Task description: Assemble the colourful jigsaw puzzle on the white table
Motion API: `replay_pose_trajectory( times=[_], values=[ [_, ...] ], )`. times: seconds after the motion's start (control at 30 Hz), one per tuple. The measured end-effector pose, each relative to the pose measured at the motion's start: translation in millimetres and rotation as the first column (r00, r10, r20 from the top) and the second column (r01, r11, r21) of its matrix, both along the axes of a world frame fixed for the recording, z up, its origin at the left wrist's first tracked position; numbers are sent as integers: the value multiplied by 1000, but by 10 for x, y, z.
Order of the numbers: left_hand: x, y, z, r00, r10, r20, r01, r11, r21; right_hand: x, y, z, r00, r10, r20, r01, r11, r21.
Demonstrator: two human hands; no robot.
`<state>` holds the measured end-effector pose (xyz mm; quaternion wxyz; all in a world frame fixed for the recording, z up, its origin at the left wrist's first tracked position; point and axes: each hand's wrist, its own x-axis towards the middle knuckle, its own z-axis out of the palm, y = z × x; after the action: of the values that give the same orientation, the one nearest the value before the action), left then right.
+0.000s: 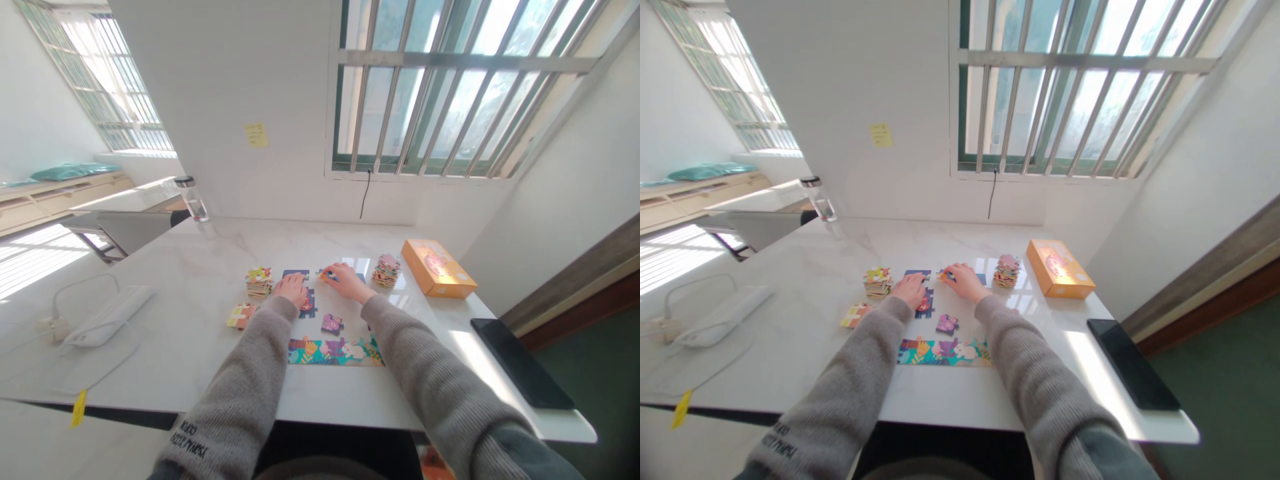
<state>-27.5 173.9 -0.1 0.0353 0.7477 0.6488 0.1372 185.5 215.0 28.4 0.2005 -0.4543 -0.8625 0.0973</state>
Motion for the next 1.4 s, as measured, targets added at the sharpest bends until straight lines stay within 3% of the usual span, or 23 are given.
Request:
replay_pose_trajectory(
  times=[0.23, 0.63, 0.77, 1.07, 1.27, 1.4],
  values=[
    [-27, 21, -44, 999, -2, 39, 1, 1000, 27, -263, 75, -5, 996, 30, 81, -29, 999, -14],
    [-67, 91, -168, 999, -19, 31, 13, 985, 173, -271, 50, -5, 977, 53, 208, -54, 999, -3],
    [-49, 66, -137, 1000, -5, 10, 4, 990, 139, -183, 7, -5, 979, 25, 200, -33, 999, 35],
    [2, 42, -97, 1000, 14, 4, -14, 994, 113, 57, 120, 16, 976, -16, 217, 31, 997, -64],
    [29, 8, 42, 996, 43, -74, -44, 999, -22, 44, 124, 48, 973, -7, 230, 28, 996, -89],
    [42, -4, 67, 996, 42, -82, -44, 999, -24, 6, 74, 93, 969, 16, 246, 7, 996, -91]
  ],
)
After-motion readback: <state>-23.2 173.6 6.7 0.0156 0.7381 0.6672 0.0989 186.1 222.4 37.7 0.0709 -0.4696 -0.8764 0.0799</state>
